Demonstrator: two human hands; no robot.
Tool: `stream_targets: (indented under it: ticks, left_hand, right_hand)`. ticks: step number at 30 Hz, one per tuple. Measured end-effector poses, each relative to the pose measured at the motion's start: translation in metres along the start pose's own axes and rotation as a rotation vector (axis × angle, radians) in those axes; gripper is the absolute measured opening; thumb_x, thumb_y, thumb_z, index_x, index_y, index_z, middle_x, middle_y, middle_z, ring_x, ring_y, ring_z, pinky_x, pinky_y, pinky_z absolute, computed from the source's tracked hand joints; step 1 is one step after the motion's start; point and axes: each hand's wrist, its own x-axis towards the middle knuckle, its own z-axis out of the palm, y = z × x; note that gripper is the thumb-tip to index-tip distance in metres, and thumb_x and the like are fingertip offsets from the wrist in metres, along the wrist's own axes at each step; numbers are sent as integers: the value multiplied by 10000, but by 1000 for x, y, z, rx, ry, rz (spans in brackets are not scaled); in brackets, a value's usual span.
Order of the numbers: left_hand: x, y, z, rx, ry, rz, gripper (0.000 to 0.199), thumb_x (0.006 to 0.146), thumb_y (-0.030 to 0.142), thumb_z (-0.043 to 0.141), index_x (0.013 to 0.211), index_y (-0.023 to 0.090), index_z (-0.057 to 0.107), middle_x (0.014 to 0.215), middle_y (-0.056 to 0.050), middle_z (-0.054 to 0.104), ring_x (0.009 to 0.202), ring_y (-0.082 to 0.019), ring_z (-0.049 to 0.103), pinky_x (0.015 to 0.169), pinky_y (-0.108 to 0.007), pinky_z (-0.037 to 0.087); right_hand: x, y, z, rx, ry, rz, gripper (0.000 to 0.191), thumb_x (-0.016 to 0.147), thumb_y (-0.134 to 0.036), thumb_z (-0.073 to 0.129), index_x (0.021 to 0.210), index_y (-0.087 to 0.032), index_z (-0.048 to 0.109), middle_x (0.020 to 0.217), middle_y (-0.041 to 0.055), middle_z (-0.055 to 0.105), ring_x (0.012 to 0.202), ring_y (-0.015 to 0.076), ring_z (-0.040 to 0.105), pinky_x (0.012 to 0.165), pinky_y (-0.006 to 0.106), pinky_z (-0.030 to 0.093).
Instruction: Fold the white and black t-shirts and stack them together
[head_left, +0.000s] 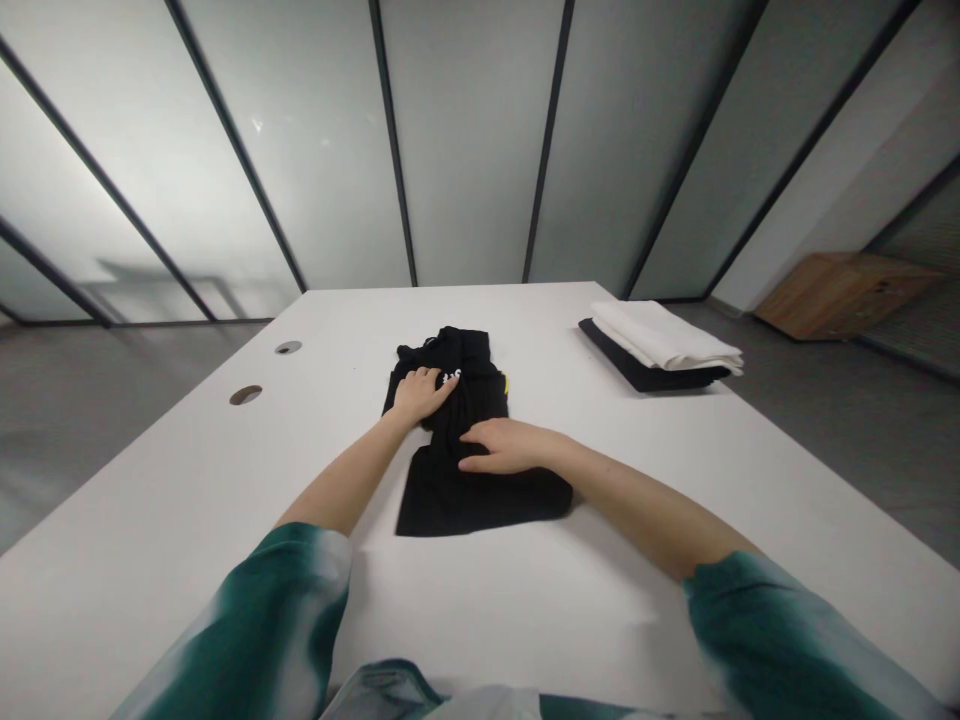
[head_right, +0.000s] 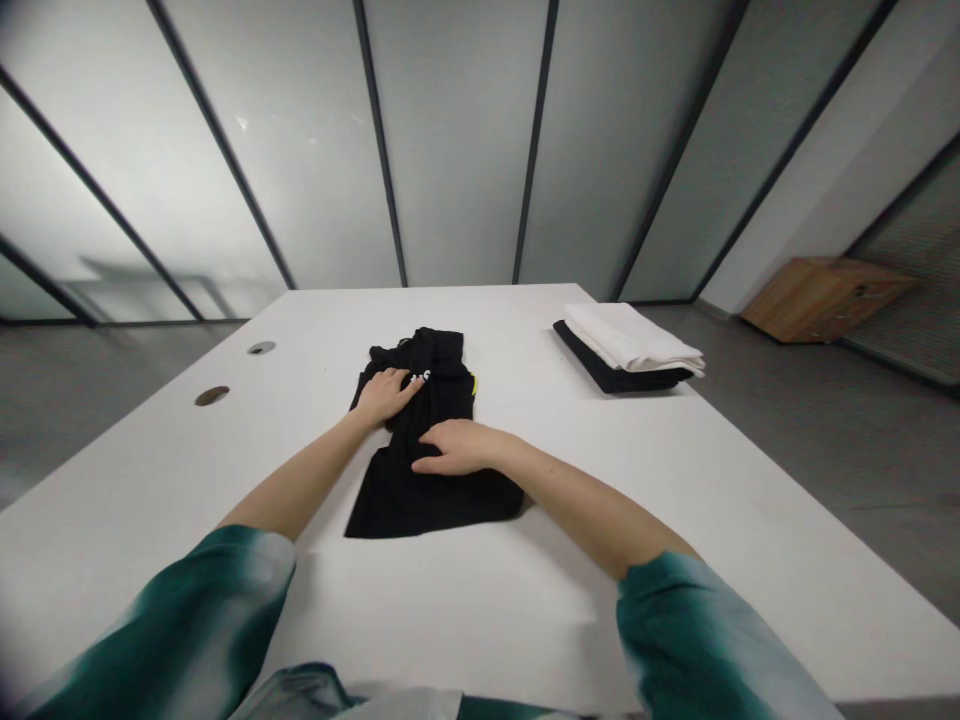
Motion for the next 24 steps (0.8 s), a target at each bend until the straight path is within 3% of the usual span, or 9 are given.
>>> stream_targets:
  ticks: [1, 3, 5, 7, 11, 15, 18, 21, 24]
  left_hand:
    - [1, -1, 2, 1, -36, 31, 641, 960, 654, 373, 1334, 189, 607, 1347, -149, 621, 1260, -327, 565, 1071, -441, 415]
    - [4, -5, 6, -19, -113, 133, 647, 928, 641, 458, 1385, 200, 583, 1452, -132, 561, 1354, -327, 500, 1132, -433, 372]
    - [6, -8, 8, -75, -177, 251, 618, 904, 585, 533, 1394, 214, 587, 1503, -100, 528, 1414, -312, 447, 1178, -413, 333]
    - [7, -7, 8, -154, -215, 360, 591, 889, 539, 572, 1389, 225, 598, 1519, -77, 519, 1431, -299, 434, 1196, -398, 319]
    - [5, -2, 8, -258, -231, 454, 674, 907, 579, 544, 1459, 194, 529, 1566, -91, 458, 1448, -285, 415, 1200, -372, 318]
    - [4, -10, 9, -202, -221, 237, 732, 990, 604, 318, 1563, 149, 345, 1646, -118, 305, 1525, -246, 266, 1212, -362, 258]
    - [8, -30, 11, -113, -195, 125, 666, 1003, 579, 276, 1529, 188, 398, 1626, -114, 355, 1523, -241, 272, 1196, -381, 269]
    - [14, -51, 11, -56, -137, 104, 611, 975, 599, 341, 1448, 250, 508, 1558, -97, 469, 1482, -243, 359, 1164, -379, 318]
    - [23, -64, 2, -1, -113, 93, 643, 924, 645, 436, 1434, 262, 516, 1545, -109, 477, 1461, -280, 380, 1147, -403, 336]
  right_hand:
    - [3, 1, -1, 91, 12, -79, 343, 942, -436, 586, 1134, -196, 740, 1138, 88, 749, 997, 233, 703, 876, 306, 519]
    - [12, 17, -6, 180, 138, -81, 304, 965, -375, 549, 1146, -221, 738, 1120, 53, 759, 978, 207, 703, 878, 302, 518]
    - [22, 48, -14, 137, 371, 72, 291, 970, -310, 519, 1136, -216, 739, 1107, 61, 758, 996, 213, 694, 906, 329, 514]
    - [32, 83, -20, 50, 537, 218, 325, 966, -268, 508, 1215, -205, 707, 1239, 89, 714, 1150, 234, 645, 1006, 367, 479]
    - [39, 136, -13, -61, 369, 347, 433, 984, -352, 502, 1384, -223, 607, 1444, 98, 591, 1343, 263, 529, 1121, 418, 401]
    - [24, 157, 3, -225, 319, 449, 490, 1006, -413, 436, 1424, -196, 568, 1542, 120, 483, 1401, 313, 456, 1139, 486, 354]
    - [5, 170, 0, -299, 324, 570, 471, 999, -410, 419, 1350, -175, 627, 1486, 146, 542, 1338, 347, 506, 1101, 526, 363]
    - [-16, 186, -10, -354, 290, 673, 432, 975, -360, 421, 1251, -158, 685, 1320, 178, 661, 1258, 352, 561, 1042, 507, 407]
    - [-33, 200, -20, -365, 259, 729, 426, 944, -279, 429, 1258, -152, 687, 1245, 201, 690, 1191, 339, 608, 990, 468, 443]
